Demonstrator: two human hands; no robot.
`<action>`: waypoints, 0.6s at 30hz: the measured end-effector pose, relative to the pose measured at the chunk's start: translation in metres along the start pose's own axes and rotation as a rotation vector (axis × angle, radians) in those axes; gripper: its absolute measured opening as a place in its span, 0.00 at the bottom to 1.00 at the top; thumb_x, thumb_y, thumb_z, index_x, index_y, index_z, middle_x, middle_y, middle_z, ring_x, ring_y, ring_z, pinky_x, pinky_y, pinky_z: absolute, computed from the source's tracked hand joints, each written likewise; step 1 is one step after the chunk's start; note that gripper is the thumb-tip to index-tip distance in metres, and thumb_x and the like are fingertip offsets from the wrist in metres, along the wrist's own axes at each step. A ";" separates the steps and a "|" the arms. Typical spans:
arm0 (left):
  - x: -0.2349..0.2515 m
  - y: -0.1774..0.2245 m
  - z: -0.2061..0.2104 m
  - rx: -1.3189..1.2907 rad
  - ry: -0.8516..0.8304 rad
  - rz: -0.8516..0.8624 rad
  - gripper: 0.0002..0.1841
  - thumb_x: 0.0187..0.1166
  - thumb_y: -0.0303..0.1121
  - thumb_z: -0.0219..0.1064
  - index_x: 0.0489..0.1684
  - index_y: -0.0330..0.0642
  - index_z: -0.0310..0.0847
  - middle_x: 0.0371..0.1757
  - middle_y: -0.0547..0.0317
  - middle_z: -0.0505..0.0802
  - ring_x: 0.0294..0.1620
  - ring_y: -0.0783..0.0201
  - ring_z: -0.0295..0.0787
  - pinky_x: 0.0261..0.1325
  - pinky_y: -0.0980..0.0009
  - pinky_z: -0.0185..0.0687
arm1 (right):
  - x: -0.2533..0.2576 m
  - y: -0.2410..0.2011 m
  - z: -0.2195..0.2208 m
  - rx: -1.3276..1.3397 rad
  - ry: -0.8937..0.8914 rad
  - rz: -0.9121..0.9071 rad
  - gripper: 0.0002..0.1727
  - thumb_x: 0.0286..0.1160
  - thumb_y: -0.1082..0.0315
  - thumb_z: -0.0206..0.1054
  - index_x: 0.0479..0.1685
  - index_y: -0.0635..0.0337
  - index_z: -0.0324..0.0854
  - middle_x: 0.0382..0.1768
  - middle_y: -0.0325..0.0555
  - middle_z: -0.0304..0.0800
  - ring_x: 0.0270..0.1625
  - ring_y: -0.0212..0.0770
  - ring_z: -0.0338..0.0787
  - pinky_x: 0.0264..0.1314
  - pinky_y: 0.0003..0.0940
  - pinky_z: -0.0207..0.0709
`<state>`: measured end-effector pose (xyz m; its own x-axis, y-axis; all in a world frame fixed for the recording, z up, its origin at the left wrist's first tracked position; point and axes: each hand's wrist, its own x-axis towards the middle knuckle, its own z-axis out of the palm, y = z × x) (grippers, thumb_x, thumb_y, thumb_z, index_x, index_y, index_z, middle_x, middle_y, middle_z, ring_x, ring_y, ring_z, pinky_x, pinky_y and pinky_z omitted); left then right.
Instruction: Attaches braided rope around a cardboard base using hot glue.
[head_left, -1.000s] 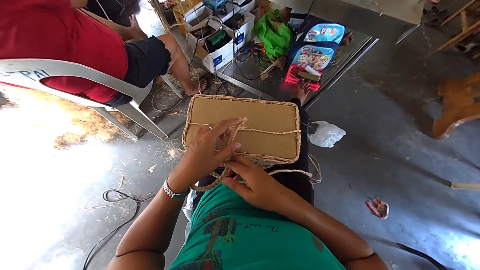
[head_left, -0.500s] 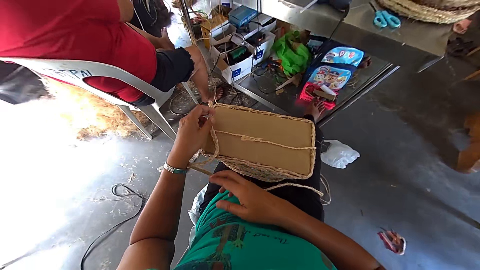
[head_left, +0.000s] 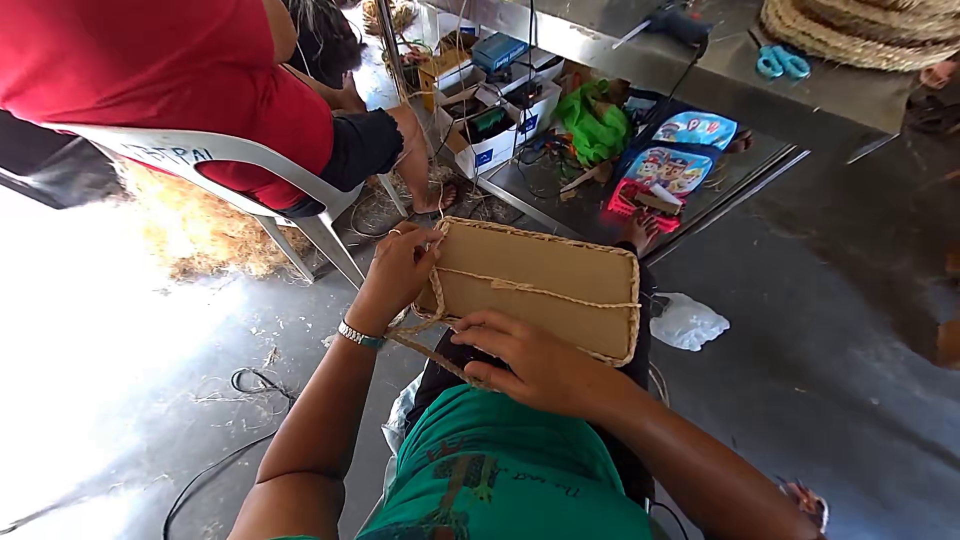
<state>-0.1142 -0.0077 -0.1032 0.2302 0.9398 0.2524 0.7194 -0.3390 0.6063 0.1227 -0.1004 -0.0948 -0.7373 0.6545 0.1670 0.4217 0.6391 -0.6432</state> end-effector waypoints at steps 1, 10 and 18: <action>0.000 0.002 -0.002 0.011 -0.022 -0.012 0.13 0.84 0.29 0.64 0.62 0.41 0.89 0.60 0.45 0.89 0.45 0.55 0.89 0.52 0.54 0.85 | 0.002 0.001 -0.005 -0.034 -0.005 -0.010 0.23 0.91 0.53 0.56 0.69 0.60 0.84 0.70 0.52 0.84 0.69 0.41 0.86 0.73 0.33 0.79; 0.013 -0.006 -0.010 0.046 -0.141 -0.005 0.14 0.85 0.31 0.64 0.62 0.41 0.89 0.63 0.39 0.86 0.49 0.46 0.88 0.54 0.44 0.83 | 0.058 0.023 -0.035 -0.340 0.116 0.078 0.23 0.87 0.59 0.64 0.73 0.63 0.82 0.71 0.55 0.84 0.76 0.55 0.81 0.77 0.51 0.75; 0.007 -0.015 0.004 -0.112 -0.135 -0.121 0.24 0.76 0.43 0.76 0.68 0.44 0.80 0.69 0.44 0.85 0.58 0.46 0.90 0.56 0.44 0.87 | 0.102 0.061 -0.039 -0.384 -0.010 0.144 0.24 0.90 0.68 0.56 0.81 0.61 0.74 0.83 0.54 0.74 0.87 0.54 0.69 0.88 0.53 0.62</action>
<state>-0.1208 0.0039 -0.1142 0.2376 0.9686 0.0736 0.6715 -0.2185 0.7080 0.0935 0.0209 -0.0880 -0.6604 0.7458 0.0873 0.6861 0.6465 -0.3335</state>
